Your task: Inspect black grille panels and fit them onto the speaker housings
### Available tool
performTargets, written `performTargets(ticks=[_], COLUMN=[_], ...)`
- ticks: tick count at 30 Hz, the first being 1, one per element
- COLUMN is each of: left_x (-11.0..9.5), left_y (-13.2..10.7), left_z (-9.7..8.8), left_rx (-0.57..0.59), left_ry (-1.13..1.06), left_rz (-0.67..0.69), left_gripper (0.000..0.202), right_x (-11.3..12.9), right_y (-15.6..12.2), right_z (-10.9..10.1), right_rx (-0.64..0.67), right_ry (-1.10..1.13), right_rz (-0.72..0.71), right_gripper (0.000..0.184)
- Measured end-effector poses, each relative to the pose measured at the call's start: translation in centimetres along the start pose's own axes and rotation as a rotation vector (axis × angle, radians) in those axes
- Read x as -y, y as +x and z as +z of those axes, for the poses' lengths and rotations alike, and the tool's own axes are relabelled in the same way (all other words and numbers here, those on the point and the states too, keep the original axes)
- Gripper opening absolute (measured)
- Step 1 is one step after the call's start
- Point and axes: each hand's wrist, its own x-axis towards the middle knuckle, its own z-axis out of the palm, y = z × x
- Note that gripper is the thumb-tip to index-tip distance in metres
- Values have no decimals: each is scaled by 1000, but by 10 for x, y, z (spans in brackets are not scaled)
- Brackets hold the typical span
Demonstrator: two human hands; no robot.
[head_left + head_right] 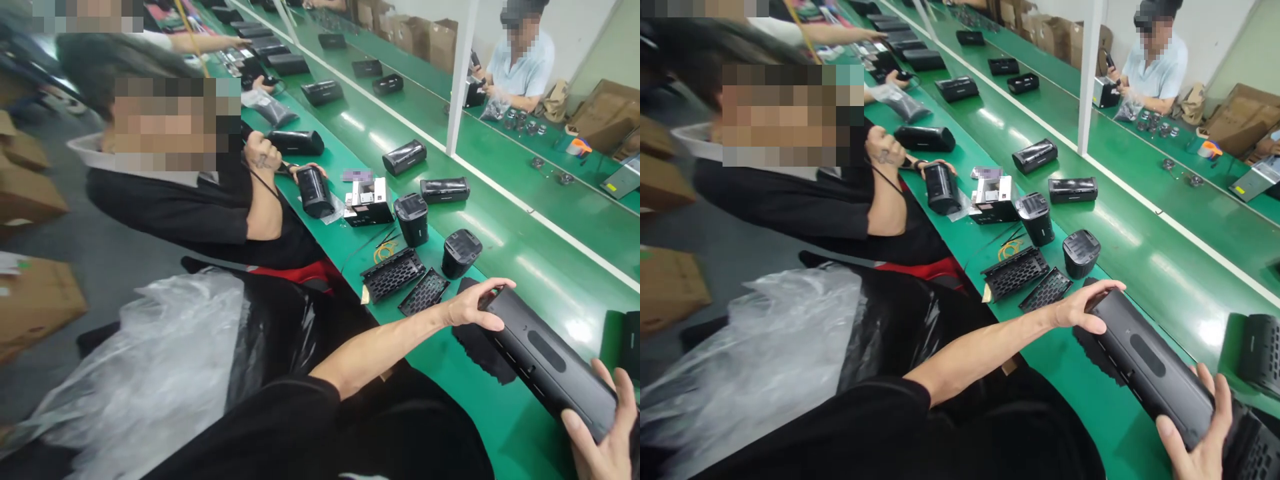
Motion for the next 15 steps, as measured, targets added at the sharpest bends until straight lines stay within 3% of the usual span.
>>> performTargets(ticks=[4, 9, 11, 15], left_x=[3, 15, 22, 31], left_y=[-11, -10, -2, 5], left_z=[0, -4, -5, 4], left_rx=[-48, -116, -168, -291], left_ry=[215, 280, 274, 327], left_rz=[11, -9, -95, -419], left_gripper=[102, 94, 88, 84], right_x=[-21, -35, -52, -105], right_y=[-2, 2, 4, 7], right_z=[14, 29, 33, 38], right_rx=[-52, -139, -139, -9], right_ry=[170, 308, 342, 283], right_rz=[104, 165, 256, 461], right_gripper=[106, 92, 92, 100])
